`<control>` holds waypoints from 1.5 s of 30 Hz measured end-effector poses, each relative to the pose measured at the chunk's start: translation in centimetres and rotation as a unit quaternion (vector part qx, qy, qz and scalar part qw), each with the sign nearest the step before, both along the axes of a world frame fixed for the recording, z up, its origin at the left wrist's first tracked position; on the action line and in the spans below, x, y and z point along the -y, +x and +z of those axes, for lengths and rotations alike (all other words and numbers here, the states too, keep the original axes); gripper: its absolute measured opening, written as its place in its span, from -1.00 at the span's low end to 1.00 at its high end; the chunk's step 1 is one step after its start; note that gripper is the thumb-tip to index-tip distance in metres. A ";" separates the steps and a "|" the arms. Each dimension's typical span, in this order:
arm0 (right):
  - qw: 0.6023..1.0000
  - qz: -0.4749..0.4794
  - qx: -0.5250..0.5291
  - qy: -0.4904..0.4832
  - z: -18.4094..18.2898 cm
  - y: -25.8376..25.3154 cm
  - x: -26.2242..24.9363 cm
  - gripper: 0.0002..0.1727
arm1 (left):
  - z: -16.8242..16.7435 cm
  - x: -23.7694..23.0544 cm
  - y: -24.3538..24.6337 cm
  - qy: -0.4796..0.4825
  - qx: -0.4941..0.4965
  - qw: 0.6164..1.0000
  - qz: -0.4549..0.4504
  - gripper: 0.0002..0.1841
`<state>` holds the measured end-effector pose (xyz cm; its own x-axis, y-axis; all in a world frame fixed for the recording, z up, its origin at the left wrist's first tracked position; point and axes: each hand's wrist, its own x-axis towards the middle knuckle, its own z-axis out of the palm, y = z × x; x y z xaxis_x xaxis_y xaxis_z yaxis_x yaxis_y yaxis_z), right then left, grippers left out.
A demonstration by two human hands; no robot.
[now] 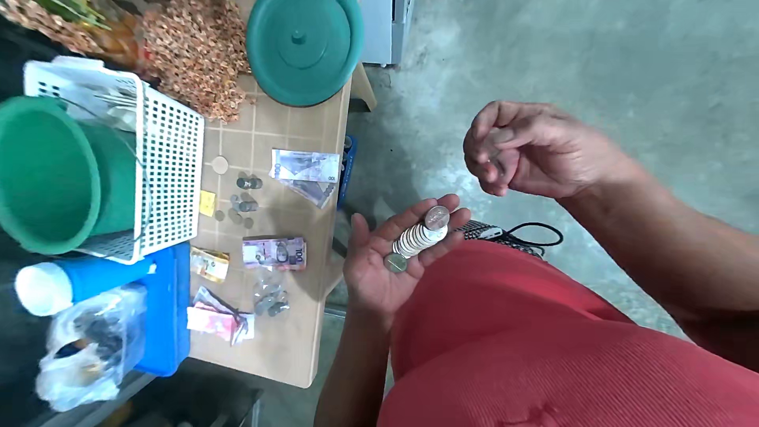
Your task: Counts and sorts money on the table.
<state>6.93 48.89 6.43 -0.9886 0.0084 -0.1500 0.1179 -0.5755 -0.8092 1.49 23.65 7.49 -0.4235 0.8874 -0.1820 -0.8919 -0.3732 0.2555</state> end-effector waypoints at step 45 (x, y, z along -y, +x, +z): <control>0.941 -0.034 -0.068 0.329 1.0 3.0 -0.2 -0.82 | -1.1 -3.5 0.0 -0.025 -0.016 0.999 -0.039 -0.13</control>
<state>9.94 49.07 7.44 -0.9923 0.1183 0.0378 -0.0315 0.0539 -0.9980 1.51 27.12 6.34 -0.3601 0.9081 -0.2138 -0.9087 -0.2895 0.3008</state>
